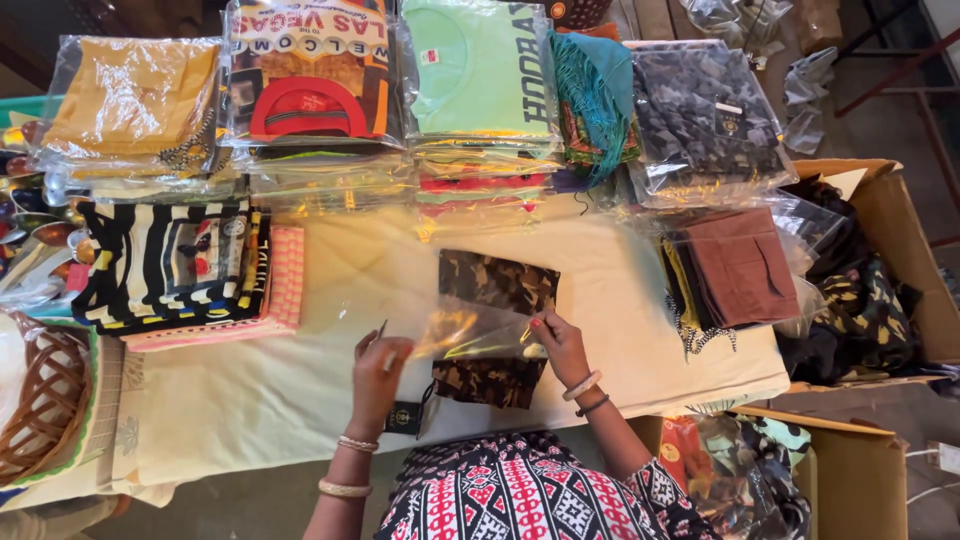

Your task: The person folds a camouflage-patterned garment and places it into a clear plastic bag on a table. They then pick up a striped garment, fold it, and place it into another plastic bag. The person is working at a table covered with various packaged clothing items and boxes.

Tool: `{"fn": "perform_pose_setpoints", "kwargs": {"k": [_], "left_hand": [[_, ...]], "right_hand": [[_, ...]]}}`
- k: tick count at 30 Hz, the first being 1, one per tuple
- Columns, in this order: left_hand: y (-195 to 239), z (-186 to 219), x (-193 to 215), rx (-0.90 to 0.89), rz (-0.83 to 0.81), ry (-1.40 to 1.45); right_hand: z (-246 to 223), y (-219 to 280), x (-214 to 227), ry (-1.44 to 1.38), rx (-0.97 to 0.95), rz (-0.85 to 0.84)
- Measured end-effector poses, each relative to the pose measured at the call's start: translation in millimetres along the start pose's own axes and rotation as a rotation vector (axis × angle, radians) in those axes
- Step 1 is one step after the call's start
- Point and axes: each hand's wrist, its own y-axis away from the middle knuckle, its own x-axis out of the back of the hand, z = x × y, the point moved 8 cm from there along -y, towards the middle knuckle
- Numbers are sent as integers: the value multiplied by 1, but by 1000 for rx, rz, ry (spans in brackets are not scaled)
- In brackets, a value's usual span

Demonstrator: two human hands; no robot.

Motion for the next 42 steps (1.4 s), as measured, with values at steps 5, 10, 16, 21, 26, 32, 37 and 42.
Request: {"fn": "perform_pose_setpoints", "kwargs": {"k": [5,10,16,21,26,32,37,42], "left_hand": [[-25,-16,43,443,87,458],[-73,27,88,320,-14,60],[-82,18,71,80,-190,185],[-57,-11,16,244,-314,797],[-50,-13,-9,476,-53,1487],[-25,-35,-15,637,181,1653],[10,-92,-36,800,473,1831],[31,-116,-34,800,617,1817]], "right_hand": [[-23,8,-8,-343,-26,-72],[-22,14,5,-319,-84,-68],[-28,6,66,-502,-7,87],[-125,-11,73,-1007,164,-88],[-71,-51,13,-1105,100,-279],[-40,-60,-35,-893,-53,-380],[-50,-46,-75,-716,4,-549],[4,-60,-90,-560,2,-434]]}}
